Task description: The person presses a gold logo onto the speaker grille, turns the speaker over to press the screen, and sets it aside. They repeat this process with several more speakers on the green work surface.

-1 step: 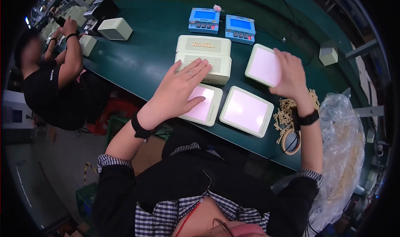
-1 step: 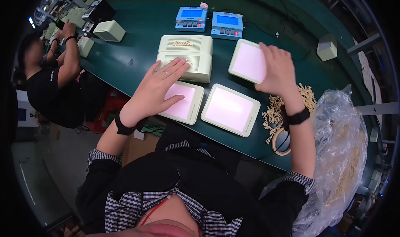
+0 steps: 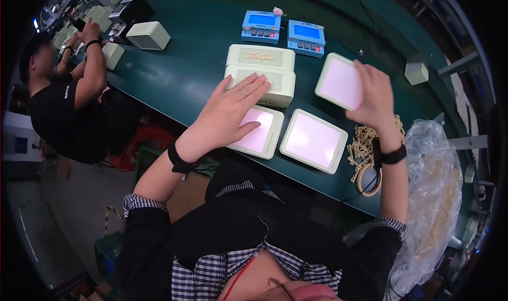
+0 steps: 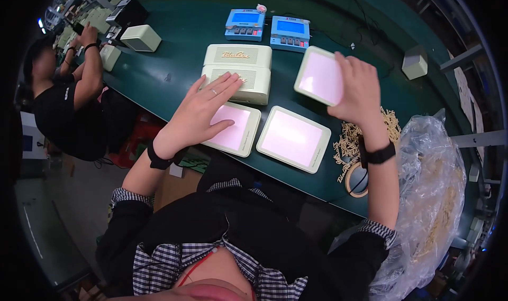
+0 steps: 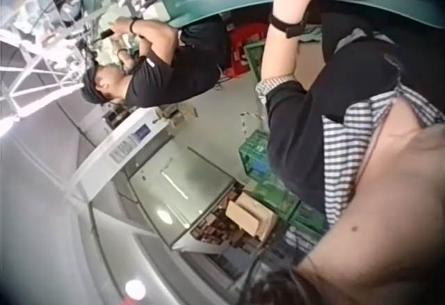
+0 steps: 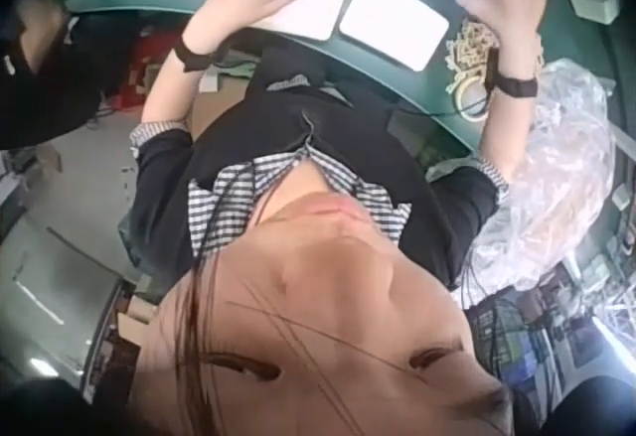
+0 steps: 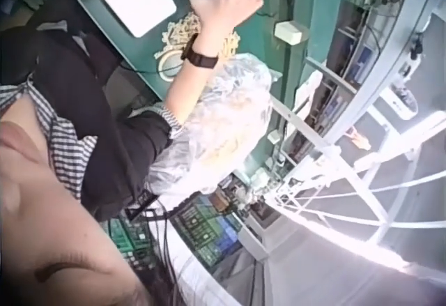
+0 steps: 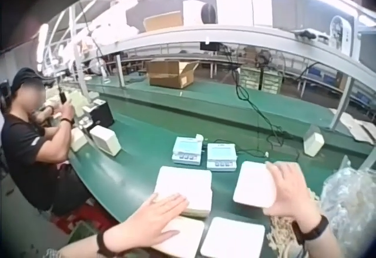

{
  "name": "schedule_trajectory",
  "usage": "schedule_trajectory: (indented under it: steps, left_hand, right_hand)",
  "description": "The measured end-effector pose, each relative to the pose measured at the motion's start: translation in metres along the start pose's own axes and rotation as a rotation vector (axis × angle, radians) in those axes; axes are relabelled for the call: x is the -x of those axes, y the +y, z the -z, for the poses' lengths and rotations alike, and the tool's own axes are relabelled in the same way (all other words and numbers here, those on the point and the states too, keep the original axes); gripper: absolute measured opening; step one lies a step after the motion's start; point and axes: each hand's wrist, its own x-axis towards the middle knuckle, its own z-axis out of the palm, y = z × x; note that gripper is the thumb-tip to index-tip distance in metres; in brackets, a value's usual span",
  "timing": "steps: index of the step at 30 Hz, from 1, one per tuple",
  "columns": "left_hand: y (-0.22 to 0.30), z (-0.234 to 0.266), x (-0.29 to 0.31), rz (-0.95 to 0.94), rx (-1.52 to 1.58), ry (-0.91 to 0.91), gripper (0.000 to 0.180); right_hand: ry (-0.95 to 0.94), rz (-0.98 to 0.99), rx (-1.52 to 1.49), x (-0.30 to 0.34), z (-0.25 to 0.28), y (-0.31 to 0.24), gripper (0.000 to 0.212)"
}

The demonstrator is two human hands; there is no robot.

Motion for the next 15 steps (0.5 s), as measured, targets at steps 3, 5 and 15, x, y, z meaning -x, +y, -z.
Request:
schedule_trajectory:
  steps: [3, 5, 15]
  left_hand:
    - [-0.006, 0.002, 0.004, -0.046, -0.005, 0.036, 0.062]
    - [-0.014, 0.004, 0.006, 0.028, 0.036, 0.041, 0.063]
    - [-0.019, -0.006, 0.004, -0.083, -0.153, 0.111, 0.059]
  right_hand:
    - [0.332, 0.02, 0.112, 0.023, 0.048, -0.024, 0.094]
    - [0.454, -0.064, 0.142, 0.044, 0.072, -0.043, 0.093]
    - [0.791, -0.121, 0.138, 0.134, 0.072, -0.112, 0.1]
